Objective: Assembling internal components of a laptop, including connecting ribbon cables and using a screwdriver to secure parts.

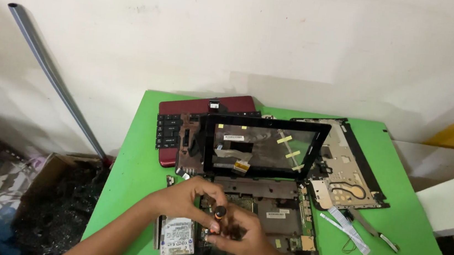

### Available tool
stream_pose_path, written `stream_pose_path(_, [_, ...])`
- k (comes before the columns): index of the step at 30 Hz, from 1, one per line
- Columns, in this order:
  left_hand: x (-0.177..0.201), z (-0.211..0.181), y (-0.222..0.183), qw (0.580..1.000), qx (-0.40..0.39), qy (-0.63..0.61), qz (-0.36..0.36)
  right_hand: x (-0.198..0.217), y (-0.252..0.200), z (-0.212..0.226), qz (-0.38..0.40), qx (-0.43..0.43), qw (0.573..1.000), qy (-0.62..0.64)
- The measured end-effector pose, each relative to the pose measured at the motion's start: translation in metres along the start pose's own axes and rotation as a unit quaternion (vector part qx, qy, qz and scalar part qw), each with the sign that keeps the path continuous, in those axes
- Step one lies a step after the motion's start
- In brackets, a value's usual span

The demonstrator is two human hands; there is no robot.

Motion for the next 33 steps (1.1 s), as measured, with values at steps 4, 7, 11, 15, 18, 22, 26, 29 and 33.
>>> stream_pose_path(4, [-0.004,0.000,0.001,0.999,0.036,0.024,-0.005,0.000,0.001,0.002,0.015,-0.007,1.000,-0.021])
stream_pose_path(7, [-0.005,0.004,0.001,0.999,0.028,0.038,-0.004,-0.001,0.002,0.008,0.034,0.024,0.999,-0.025])
stream_pose_path(11, [-0.003,-0.003,0.003,0.999,-0.006,0.041,0.008,0.002,0.002,0.005,0.040,0.007,0.999,-0.027])
stream_pose_path(15, [0.005,0.011,-0.005,0.993,-0.049,0.071,0.075,-0.001,0.001,0.009,0.058,0.004,0.997,-0.041])
stream_pose_path(18, [0.008,0.002,-0.004,0.997,0.003,0.032,0.077,0.000,0.000,0.006,0.052,-0.015,0.998,-0.026])
stream_pose_path(22, [0.008,0.006,-0.003,0.998,0.006,0.020,0.061,0.000,0.004,0.009,0.054,0.033,0.997,-0.040])
stream_pose_path(26, [0.003,-0.001,-0.001,0.998,-0.015,0.045,0.034,-0.003,0.004,0.011,0.042,0.066,0.990,-0.115])
stream_pose_path(29, [0.005,-0.004,0.000,1.000,-0.007,0.022,0.012,-0.002,0.006,0.016,0.039,0.065,0.990,-0.117])
stream_pose_path(33, [0.003,-0.009,0.000,0.996,-0.043,-0.075,0.031,-0.002,0.001,0.009,0.056,0.037,0.994,-0.086])
Point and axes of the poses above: each hand's wrist, its own y-axis towards the middle knuckle, its own x-axis out of the back of the hand, z = x × y, the point moved 2 cm from there along y, towards the middle knuckle, and after that the axes turned 11 degrees about z, right-handed, at the moved point
